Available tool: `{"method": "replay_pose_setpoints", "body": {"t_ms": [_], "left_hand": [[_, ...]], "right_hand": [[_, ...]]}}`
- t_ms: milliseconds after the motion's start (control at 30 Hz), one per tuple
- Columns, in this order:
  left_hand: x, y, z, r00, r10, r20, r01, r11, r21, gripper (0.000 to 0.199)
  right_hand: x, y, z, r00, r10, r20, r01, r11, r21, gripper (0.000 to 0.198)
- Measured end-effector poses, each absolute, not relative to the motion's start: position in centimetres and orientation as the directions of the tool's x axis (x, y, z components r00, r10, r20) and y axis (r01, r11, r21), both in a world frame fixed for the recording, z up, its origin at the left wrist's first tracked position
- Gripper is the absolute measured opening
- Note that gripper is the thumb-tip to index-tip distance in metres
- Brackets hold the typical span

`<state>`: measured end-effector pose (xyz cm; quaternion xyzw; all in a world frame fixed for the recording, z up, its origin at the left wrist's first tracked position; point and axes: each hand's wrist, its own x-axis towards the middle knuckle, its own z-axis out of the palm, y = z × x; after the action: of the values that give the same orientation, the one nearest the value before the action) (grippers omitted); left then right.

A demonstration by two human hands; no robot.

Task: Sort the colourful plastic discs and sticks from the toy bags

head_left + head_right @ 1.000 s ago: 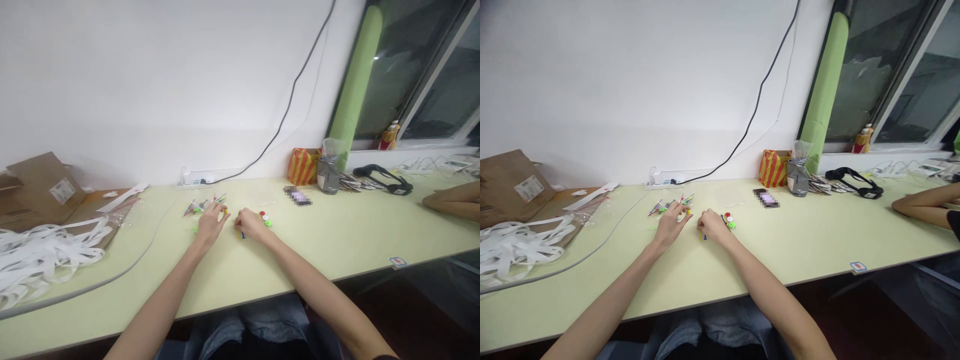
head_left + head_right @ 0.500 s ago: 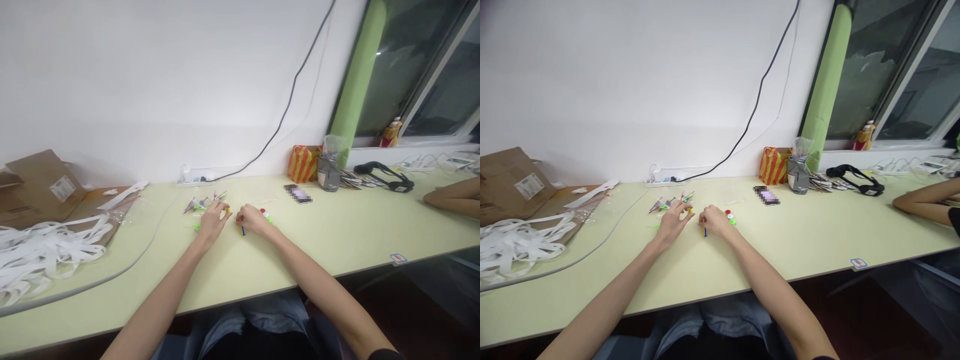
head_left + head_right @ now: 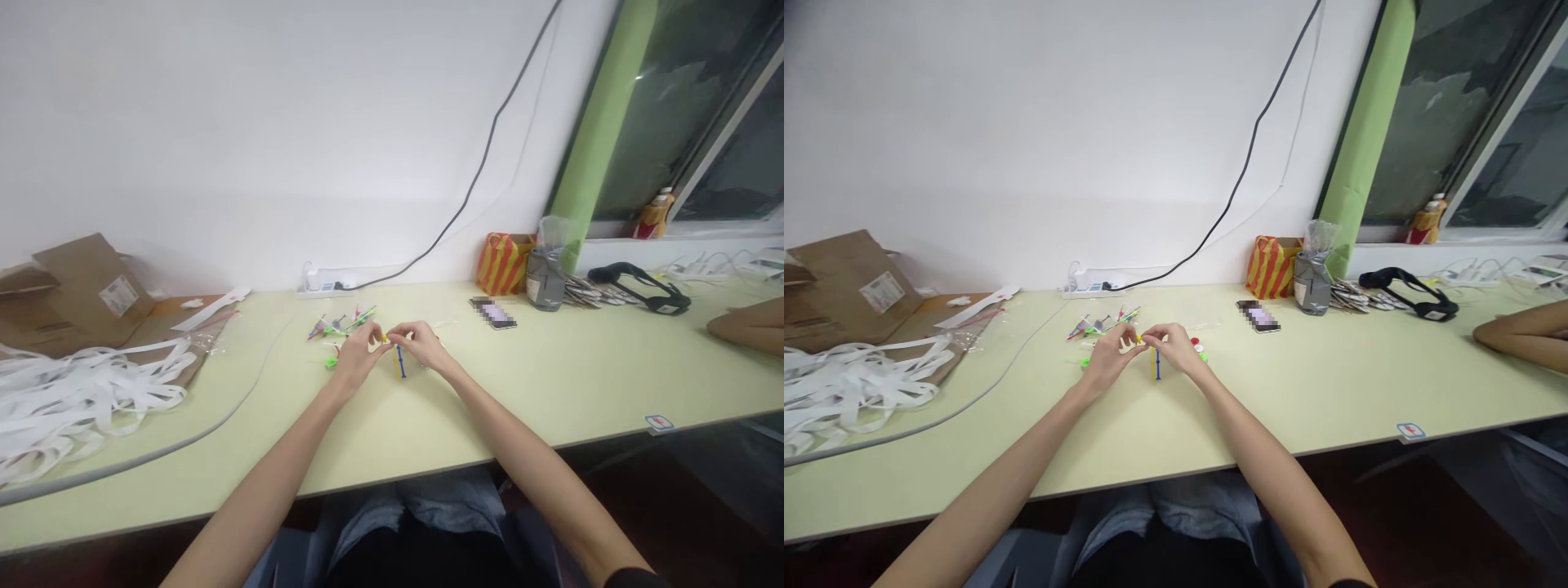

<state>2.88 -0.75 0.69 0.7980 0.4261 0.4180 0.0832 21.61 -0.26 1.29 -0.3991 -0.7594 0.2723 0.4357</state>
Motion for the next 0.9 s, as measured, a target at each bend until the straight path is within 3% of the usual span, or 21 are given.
{"method": "replay_pose_setpoints", "body": {"t_ms": [100,233,333,533,900], "left_hand": [[3.2,-1.1,0.8,0.328,0.736,0.592,0.563,-0.655,0.503,0.019],[3.4,-1.3,1.0,0.327,0.729,0.602,0.542,-0.666,0.512,0.023],[3.2,-1.0,1.0,0.304,0.714,0.630,0.571,-0.666,0.479,0.032],[2.4,-0.5,1.1,0.283,0.678,0.678,0.651,-0.655,0.384,0.030],[2.6,-0.5,0.9,0.297,0.688,0.662,0.686,-0.636,0.354,0.039]], "right_hand": [[21.4,-0.2,1.2,-0.284,0.850,0.444,0.274,0.515,-0.812,0.028],[21.9,0.0,1.4,-0.242,0.861,0.448,0.320,0.507,-0.801,0.022],[22.9,0.1,1.8,-0.209,0.853,0.477,0.455,0.517,-0.725,0.017],[24.2,-0.4,2.3,-0.291,0.842,0.455,0.710,0.509,-0.486,0.010],[23.6,-0.8,2.7,-0.417,0.850,0.324,0.735,0.524,-0.430,0.014]]}}
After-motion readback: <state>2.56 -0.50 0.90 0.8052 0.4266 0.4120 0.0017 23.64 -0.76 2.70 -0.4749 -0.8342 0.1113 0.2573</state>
